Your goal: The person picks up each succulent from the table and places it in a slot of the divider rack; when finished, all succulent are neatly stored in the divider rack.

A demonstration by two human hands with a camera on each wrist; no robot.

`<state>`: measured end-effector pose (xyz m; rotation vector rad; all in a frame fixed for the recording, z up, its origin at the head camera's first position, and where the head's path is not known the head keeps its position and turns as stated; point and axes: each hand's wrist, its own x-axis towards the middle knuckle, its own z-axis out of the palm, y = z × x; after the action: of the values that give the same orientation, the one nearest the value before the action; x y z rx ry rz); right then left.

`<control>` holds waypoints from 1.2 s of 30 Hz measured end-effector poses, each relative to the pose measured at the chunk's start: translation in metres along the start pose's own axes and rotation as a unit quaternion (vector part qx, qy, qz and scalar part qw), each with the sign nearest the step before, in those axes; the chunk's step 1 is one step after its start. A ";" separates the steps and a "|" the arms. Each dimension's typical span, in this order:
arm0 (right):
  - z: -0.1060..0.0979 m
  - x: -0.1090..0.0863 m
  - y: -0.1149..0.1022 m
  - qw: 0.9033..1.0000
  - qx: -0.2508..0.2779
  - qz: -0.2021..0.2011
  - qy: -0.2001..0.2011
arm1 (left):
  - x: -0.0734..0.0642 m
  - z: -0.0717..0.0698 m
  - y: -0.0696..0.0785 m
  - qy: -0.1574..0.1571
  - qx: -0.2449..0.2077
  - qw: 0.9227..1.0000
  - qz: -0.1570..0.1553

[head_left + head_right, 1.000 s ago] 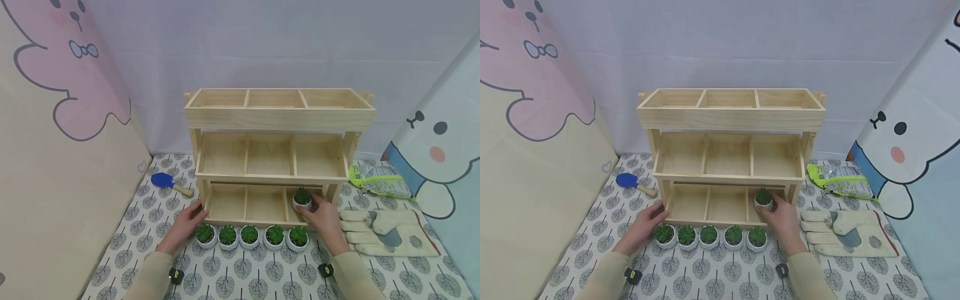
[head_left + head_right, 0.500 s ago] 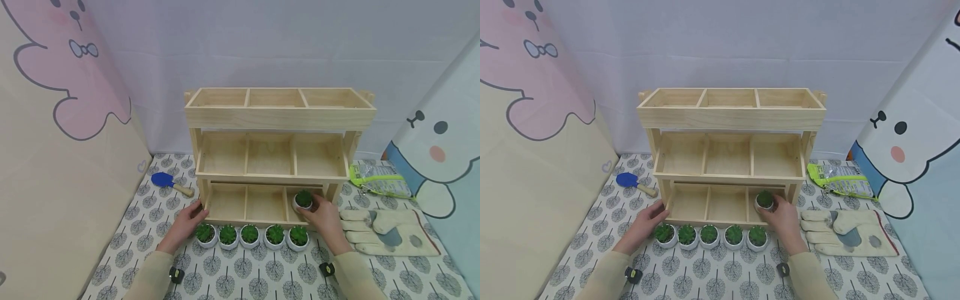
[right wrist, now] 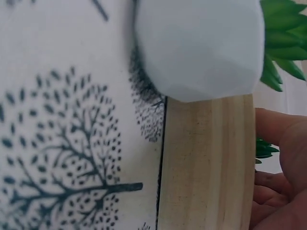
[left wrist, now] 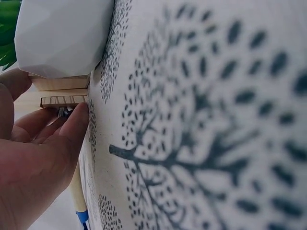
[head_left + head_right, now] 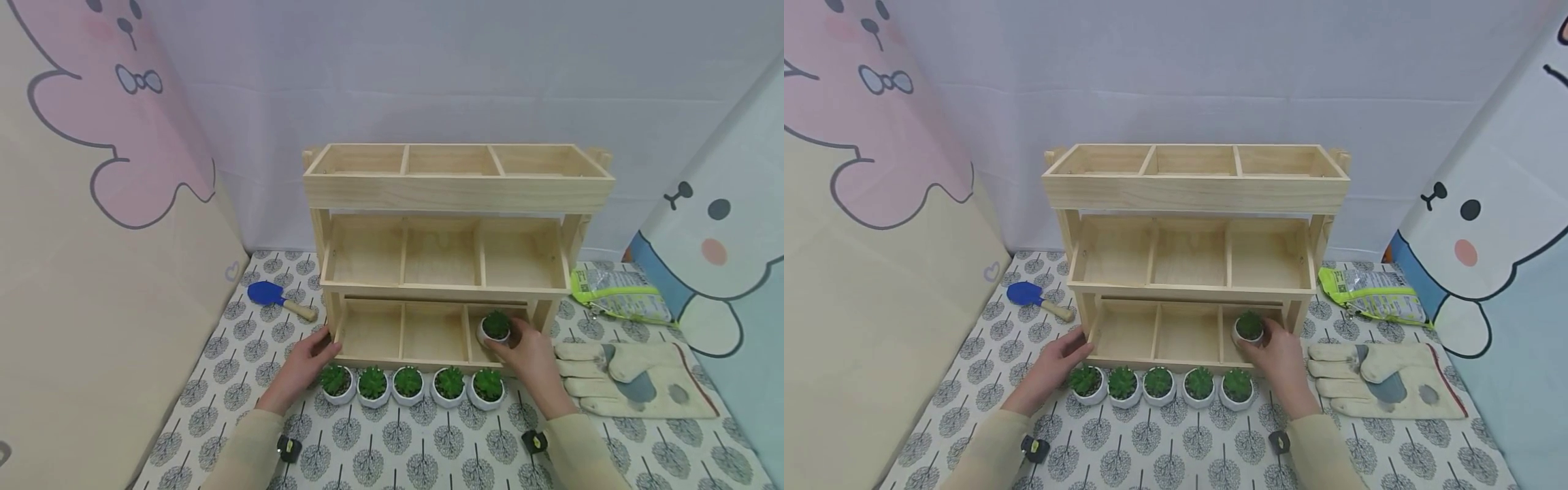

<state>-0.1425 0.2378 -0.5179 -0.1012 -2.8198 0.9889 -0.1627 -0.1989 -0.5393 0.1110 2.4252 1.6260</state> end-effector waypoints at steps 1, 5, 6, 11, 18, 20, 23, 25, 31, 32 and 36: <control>-0.001 -0.001 -0.001 1.000 0.005 0.003 -0.002 | 0.000 0.000 0.001 -0.001 0.003 1.000 0.001; -0.008 -0.006 -0.002 1.000 0.025 0.014 -0.007 | -0.001 0.000 0.002 0.000 0.007 1.000 -0.002; -0.009 -0.008 -0.003 0.999 0.036 0.017 -0.008 | -0.002 0.000 0.003 0.001 0.006 1.000 -0.004; -0.015 -0.019 0.000 0.997 0.081 0.015 0.003 | -0.001 0.000 0.002 -0.001 0.005 1.000 -0.012; -0.017 -0.029 0.006 0.996 0.092 0.001 0.007 | -0.001 -0.001 0.001 0.001 0.010 1.000 -0.017; -0.018 -0.031 0.005 0.996 0.091 -0.007 0.009 | 0.000 -0.001 0.000 0.002 0.013 1.000 -0.021; -0.019 -0.035 0.004 0.995 0.098 -0.019 0.012 | 0.000 -0.001 -0.001 0.001 0.018 1.000 -0.019; -0.019 -0.039 0.004 0.994 0.108 -0.027 0.013 | 0.000 0.000 -0.002 0.000 0.017 1.000 -0.019; -0.021 -0.053 0.004 0.991 0.126 -0.033 0.013 | -0.002 0.000 0.005 0.001 0.005 1.000 -0.013; -0.020 -0.055 0.004 0.991 0.130 -0.033 0.018 | -0.002 0.001 0.006 0.002 0.005 1.000 -0.014; -0.018 -0.064 0.004 0.986 0.152 -0.038 0.049 | -0.002 0.001 0.006 0.003 0.003 1.000 -0.016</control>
<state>-0.0768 0.2447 -0.5145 -0.0056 -2.5310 1.3398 -0.1607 -0.1963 -0.5339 0.0671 2.4228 1.6085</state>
